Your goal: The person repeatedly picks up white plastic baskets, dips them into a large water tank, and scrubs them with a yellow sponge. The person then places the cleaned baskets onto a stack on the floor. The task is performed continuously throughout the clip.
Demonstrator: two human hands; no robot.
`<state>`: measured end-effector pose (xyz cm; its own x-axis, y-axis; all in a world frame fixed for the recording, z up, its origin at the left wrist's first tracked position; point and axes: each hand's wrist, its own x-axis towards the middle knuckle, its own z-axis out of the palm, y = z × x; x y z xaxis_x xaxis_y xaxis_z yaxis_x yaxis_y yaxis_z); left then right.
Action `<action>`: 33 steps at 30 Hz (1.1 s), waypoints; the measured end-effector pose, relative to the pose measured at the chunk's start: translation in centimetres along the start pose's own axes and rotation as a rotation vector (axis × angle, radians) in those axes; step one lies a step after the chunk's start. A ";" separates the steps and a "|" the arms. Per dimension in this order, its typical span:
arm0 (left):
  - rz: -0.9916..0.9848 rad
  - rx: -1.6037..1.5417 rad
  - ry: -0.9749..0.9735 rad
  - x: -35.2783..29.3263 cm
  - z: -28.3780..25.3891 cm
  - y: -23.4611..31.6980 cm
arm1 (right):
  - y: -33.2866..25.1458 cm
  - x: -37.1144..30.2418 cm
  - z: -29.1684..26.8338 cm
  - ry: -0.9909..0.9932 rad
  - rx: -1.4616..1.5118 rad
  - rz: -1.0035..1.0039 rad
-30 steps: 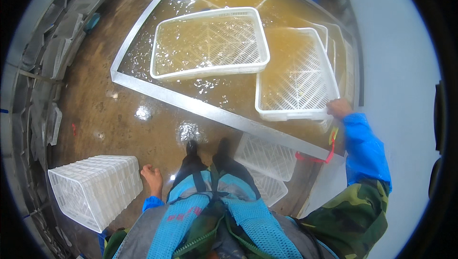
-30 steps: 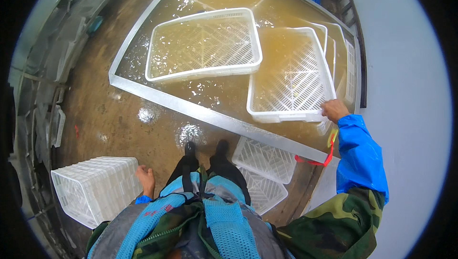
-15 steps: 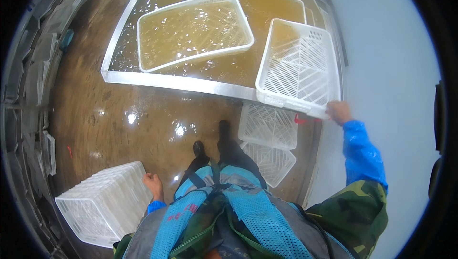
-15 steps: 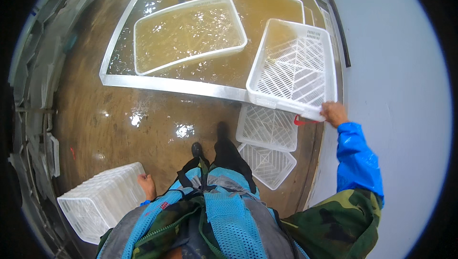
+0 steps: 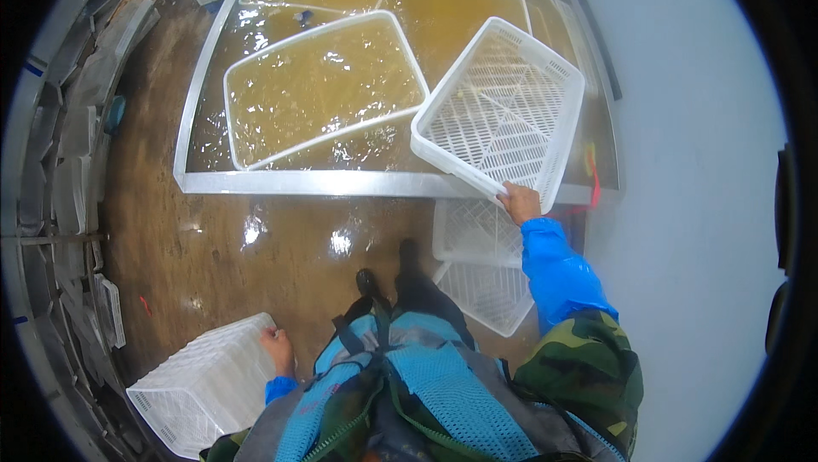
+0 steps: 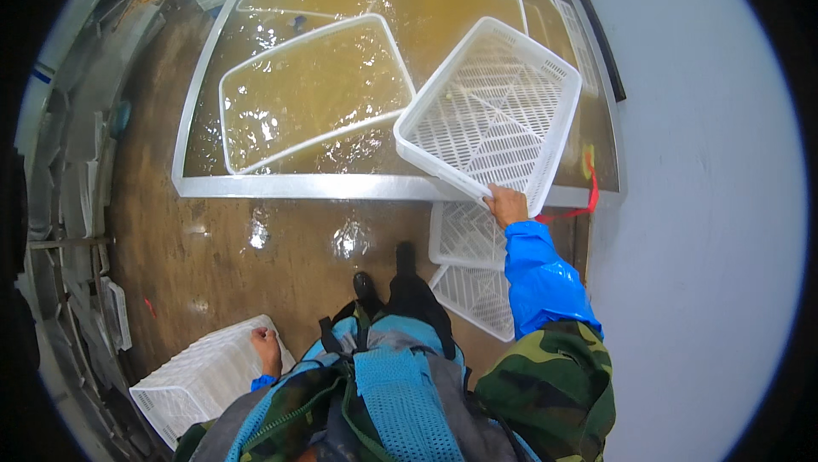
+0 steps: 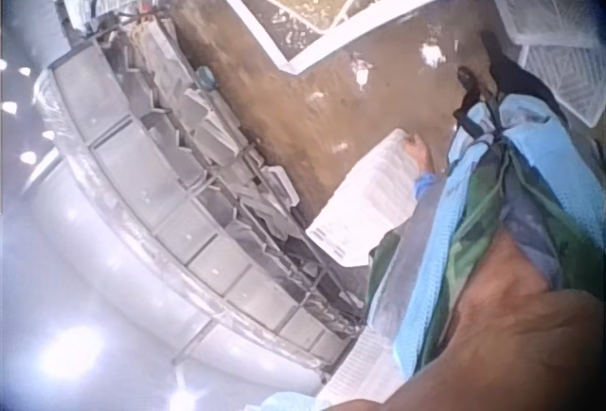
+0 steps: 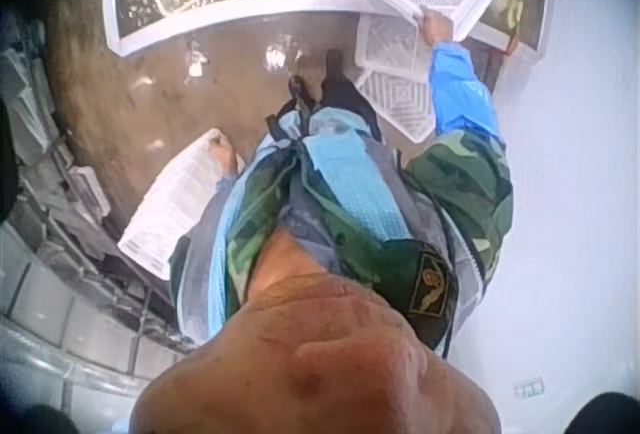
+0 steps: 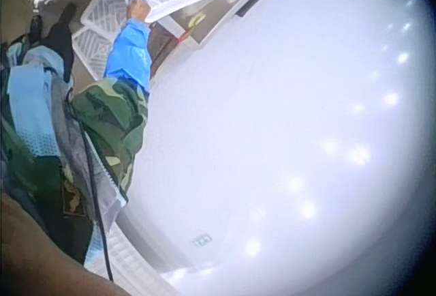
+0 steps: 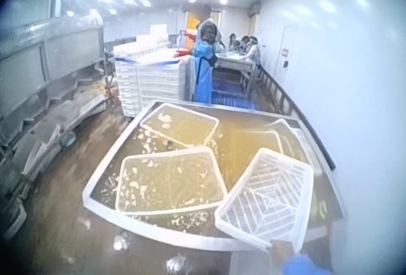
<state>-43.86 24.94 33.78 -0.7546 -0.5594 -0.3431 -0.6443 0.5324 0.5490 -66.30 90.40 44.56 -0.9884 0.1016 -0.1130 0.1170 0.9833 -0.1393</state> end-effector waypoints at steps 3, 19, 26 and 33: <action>-0.037 -0.111 -0.012 -1.8 0.3 2.3 | 4.8 4.8 1.4 -0.009 -0.090 -0.024; -0.031 0.029 -0.114 -9.5 3.9 5.1 | 6.8 11.4 3.3 -0.048 0.036 0.104; 0.032 -0.025 -0.114 -9.3 7.8 4.7 | 9.0 11.0 5.5 -0.046 0.083 0.065; 0.021 0.068 -0.072 -9.4 2.6 4.6 | 10.6 18.9 7.2 0.097 0.063 0.088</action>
<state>-40.05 34.28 37.50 -0.7736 -0.5018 -0.3870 -0.6331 0.5870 0.5045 -83.01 101.67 33.81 -0.9783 0.2045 -0.0322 0.2068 0.9587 -0.1954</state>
